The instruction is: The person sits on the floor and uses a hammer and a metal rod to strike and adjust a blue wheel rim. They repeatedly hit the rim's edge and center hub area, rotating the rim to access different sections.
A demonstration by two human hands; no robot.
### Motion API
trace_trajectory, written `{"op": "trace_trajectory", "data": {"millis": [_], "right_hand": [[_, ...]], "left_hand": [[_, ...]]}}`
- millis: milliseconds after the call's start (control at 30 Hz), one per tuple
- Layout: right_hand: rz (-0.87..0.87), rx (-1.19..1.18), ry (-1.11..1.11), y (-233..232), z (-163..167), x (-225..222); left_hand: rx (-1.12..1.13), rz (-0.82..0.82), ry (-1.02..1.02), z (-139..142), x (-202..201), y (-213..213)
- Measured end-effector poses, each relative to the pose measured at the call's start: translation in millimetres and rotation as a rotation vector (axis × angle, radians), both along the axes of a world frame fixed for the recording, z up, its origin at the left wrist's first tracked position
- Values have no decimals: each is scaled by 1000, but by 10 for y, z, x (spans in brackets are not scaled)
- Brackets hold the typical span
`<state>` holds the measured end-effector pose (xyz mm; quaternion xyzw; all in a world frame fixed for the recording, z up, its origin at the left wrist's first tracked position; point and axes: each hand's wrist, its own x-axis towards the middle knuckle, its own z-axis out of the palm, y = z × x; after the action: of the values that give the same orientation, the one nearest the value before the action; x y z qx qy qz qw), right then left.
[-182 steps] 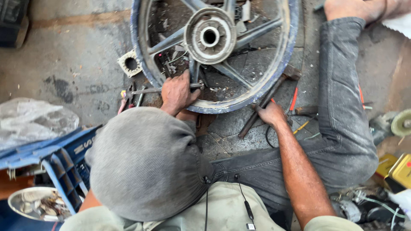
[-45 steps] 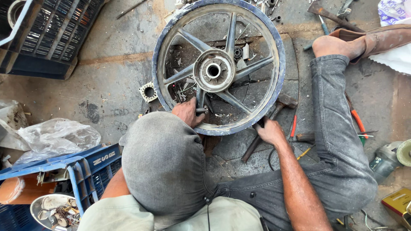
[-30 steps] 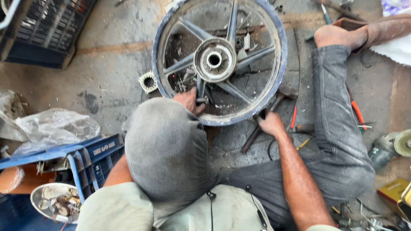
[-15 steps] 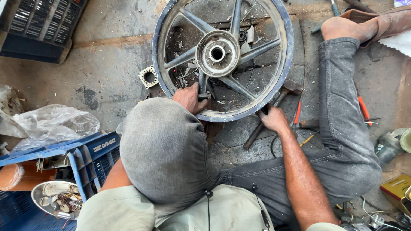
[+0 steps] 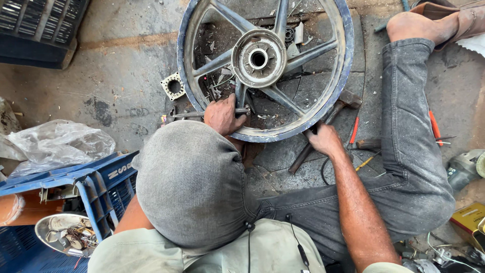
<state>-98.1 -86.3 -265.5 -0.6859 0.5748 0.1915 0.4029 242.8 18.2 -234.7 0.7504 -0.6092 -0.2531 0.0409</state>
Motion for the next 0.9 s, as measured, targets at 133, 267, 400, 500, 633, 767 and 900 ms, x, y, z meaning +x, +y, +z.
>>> {"op": "trace_trajectory", "data": {"millis": [133,267,400,500,633,767,900], "right_hand": [[-2,17,-19,14,-12,2],[-26,50,7,30,-21,12],[-35,52,0,27,-3,19],[-22,22,-18,27,-5,7],[-19,20,-1,25,-11,8],[-21,6,-13,26,-5,13],[-9,-10,-17,24,13,25]], "left_hand": [[51,-16,-10,-5,7,-4],[90,-16,5,3,27,-8],[94,-24,15,16,34,-11],[86,-19,11,23,22,-5],[121,-12,2,21,17,-9],[93,-25,-5,6,24,-20],[86,-19,-6,-20,26,-10]]}}
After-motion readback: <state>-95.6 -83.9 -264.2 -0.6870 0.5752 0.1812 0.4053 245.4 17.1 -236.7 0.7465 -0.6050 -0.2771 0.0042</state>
